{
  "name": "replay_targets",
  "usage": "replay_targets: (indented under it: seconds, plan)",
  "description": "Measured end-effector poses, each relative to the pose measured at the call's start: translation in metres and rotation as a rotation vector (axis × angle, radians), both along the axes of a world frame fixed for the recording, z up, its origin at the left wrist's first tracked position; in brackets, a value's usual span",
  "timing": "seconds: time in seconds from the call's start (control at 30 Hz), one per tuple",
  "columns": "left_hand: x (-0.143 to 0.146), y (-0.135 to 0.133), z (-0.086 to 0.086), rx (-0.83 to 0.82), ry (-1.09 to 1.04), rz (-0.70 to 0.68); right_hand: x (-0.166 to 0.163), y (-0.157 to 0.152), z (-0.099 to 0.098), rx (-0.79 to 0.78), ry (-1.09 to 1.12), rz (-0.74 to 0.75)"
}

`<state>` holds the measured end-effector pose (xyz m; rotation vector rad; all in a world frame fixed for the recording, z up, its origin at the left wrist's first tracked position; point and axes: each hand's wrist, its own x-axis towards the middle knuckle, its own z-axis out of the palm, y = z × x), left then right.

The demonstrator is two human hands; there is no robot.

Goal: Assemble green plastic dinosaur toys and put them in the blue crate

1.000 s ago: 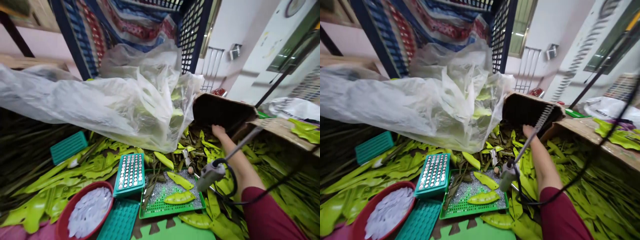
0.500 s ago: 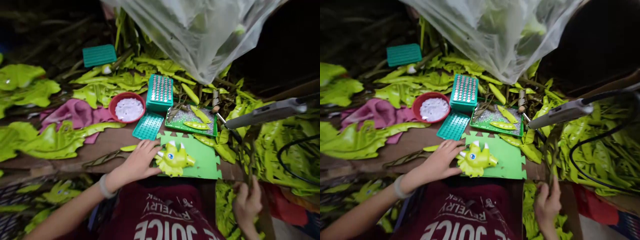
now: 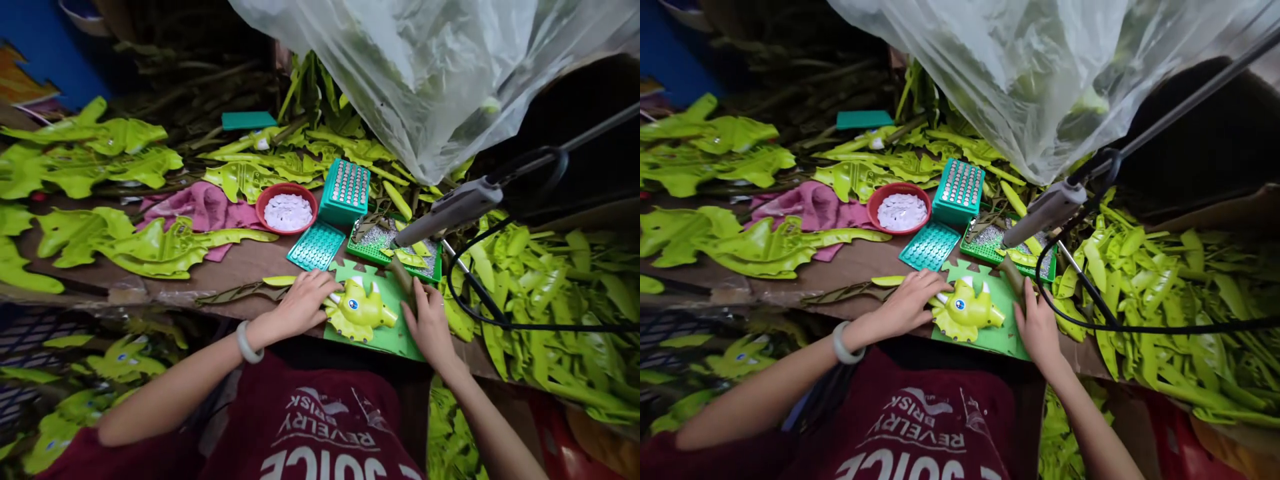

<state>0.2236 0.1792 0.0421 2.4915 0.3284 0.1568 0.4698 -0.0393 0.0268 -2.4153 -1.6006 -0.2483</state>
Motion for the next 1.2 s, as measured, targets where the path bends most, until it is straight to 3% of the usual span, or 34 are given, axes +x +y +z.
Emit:
replay_targets:
  seconds: [0.17, 0.3, 0.57, 0.77, 0.93, 1.0, 1.1, 1.2]
  plan:
    - [-0.003, 0.001, -0.001, -0.008, -0.007, 0.005, -0.004, -0.045, 0.02, 0.021, 0.075, 0.152]
    - [-0.005, 0.003, -0.002, -0.003, -0.004, -0.026, -0.02, -0.076, 0.026, -0.096, 0.062, 0.282]
    - [-0.005, 0.004, -0.001, 0.037, 0.001, -0.046, -0.024, -0.06, 0.022, -0.174, -0.043, 0.294]
    - [-0.002, 0.004, 0.007, 0.05, 0.059, -0.049, -0.028, -0.066, 0.014, -0.22, 0.0, 0.269]
    - [-0.003, -0.001, 0.013, 0.135, 0.067, -0.045, -0.031, -0.059, 0.016, -0.269, -0.175, 0.286]
    - [-0.006, -0.009, 0.022, 0.164, 0.04, -0.043, -0.034, -0.048, 0.028, -0.286, -0.23, 0.276]
    - [-0.017, -0.028, 0.05, 0.264, -0.046, -0.069, -0.047, -0.03, 0.053, -0.329, -0.294, 0.252]
    - [-0.028, -0.04, 0.081, 0.372, -0.045, -0.152, -0.064, -0.013, 0.072, -0.359, -0.164, 0.368]
